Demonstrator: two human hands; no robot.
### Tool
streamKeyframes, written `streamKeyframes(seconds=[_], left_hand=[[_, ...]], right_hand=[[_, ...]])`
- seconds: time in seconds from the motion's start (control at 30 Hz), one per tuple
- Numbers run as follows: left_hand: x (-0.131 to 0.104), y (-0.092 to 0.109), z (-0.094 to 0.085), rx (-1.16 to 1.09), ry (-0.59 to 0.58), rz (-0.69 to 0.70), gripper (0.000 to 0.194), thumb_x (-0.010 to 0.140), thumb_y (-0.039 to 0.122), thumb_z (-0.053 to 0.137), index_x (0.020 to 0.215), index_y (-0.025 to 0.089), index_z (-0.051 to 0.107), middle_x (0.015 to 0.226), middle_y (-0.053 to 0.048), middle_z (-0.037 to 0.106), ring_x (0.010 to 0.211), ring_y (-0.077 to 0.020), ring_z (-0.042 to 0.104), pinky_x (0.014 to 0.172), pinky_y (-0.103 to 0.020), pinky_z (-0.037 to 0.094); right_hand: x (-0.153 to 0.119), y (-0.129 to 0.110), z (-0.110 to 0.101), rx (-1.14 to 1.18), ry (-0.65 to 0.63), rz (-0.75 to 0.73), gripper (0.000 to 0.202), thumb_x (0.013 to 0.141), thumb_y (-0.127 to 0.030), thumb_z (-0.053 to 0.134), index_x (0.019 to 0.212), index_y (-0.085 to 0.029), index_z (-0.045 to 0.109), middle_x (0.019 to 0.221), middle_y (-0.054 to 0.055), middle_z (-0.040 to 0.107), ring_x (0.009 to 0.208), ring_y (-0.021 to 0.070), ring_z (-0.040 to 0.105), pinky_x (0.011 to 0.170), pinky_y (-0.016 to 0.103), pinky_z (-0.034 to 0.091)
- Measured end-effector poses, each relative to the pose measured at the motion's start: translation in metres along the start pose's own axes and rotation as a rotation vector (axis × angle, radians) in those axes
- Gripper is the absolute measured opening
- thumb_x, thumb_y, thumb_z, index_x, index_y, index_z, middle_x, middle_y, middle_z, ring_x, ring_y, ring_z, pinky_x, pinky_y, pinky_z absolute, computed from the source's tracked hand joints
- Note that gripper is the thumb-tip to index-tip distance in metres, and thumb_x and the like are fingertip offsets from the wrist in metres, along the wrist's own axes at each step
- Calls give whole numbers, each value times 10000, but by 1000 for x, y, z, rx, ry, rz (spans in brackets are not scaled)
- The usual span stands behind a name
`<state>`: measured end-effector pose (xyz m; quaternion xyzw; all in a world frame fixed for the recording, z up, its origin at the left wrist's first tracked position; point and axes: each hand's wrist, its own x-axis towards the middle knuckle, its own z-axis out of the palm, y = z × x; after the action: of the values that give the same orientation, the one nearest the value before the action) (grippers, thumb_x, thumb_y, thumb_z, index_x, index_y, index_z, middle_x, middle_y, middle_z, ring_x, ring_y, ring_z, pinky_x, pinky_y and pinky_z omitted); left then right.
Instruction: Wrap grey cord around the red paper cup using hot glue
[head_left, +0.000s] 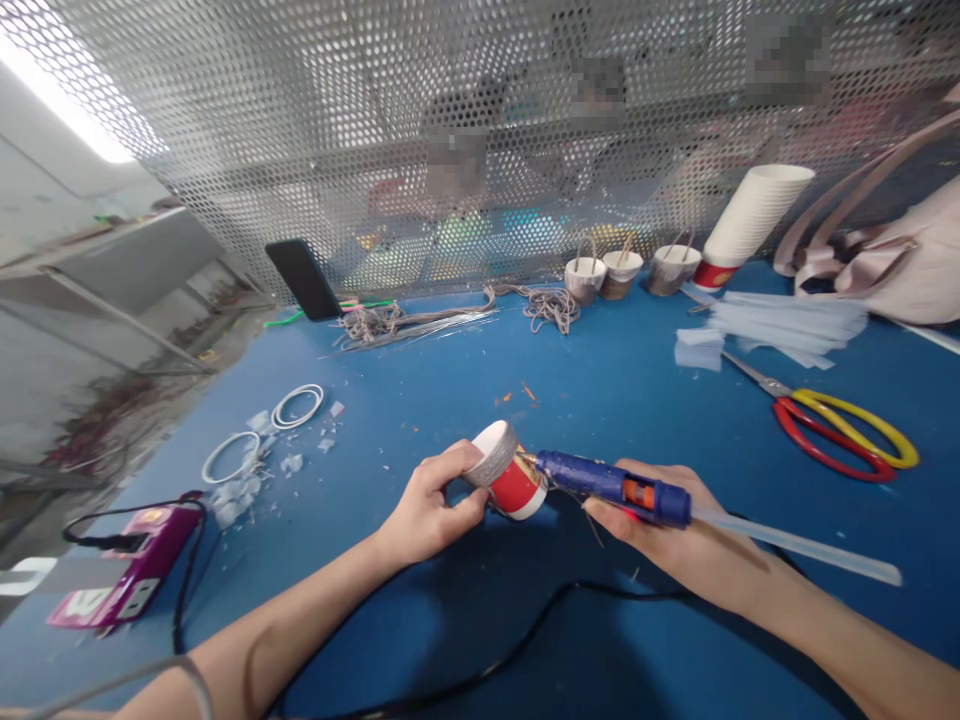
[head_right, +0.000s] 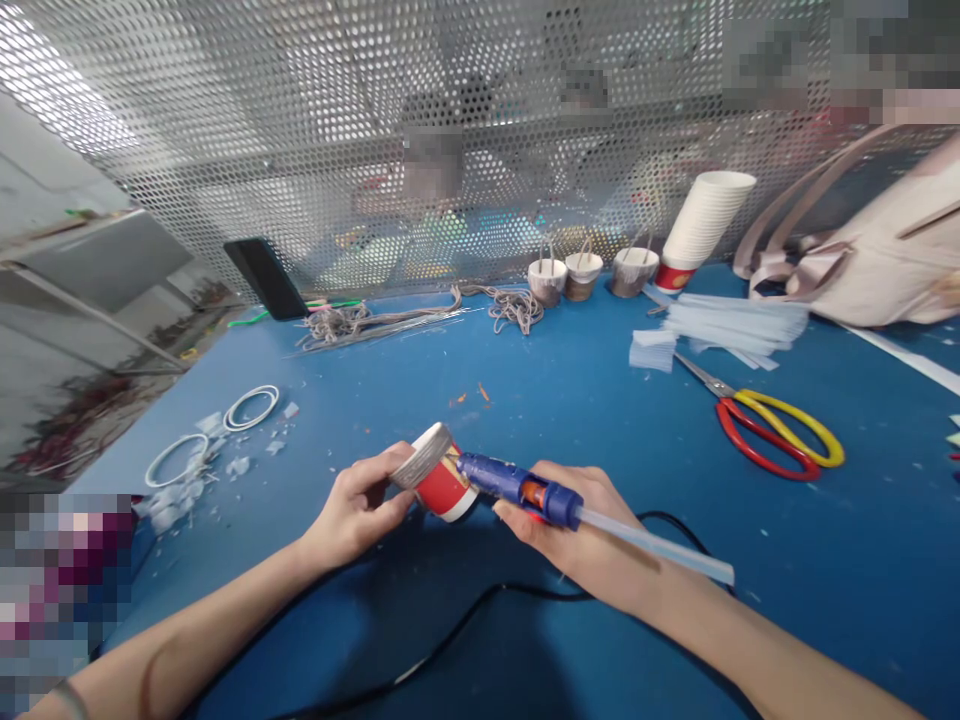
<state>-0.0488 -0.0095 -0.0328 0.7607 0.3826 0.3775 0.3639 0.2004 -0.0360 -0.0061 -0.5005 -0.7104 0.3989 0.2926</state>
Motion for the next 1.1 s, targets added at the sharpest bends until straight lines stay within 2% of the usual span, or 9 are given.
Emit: streamKeyframes(seconds=[0.13,0.33,0.67,0.93,1.1], left_hand=[[-1,-1,0,-17,1,2,108,740,104,518,766,138,616,721,-41,606,682,-150,548,654,-269,449],[-1,-1,-1,-10,-7,13,107,740,106,508,760,133,609,712,-43,595,677,-150,534,640,-264,445],[1,3,1,3,10,-9,97,727,114,513,750,142,603,707,-31,589,659,-140,538,640,-259,444],[-1,1,-1,3,-6,-17,87,731,119,510,744,136,595,701,-34,577,662,-141,519,631,-256,436],[-1,2,0,-10,-6,-25,88,733,126,514,753,138,598,715,-41,583,673,-148,523,638,-263,439]], right_hand=[[-1,-2,0,40,-64,-17,360,825,-473,525,602,-201,451,531,-42,410,476,94,363,448,220,328],[3,2,-1,43,-6,83,345,801,-491,541,621,-207,463,524,-51,405,476,99,376,459,222,354],[-3,-4,2,51,-66,-51,360,832,-458,530,592,-201,453,521,-46,444,451,82,388,419,210,314],[0,0,-1,-19,88,82,302,777,-488,552,614,-237,512,501,-29,487,448,135,480,417,233,414],[0,-3,-3,-19,10,31,321,782,-477,554,581,-233,497,506,-24,511,461,139,500,447,244,449]])
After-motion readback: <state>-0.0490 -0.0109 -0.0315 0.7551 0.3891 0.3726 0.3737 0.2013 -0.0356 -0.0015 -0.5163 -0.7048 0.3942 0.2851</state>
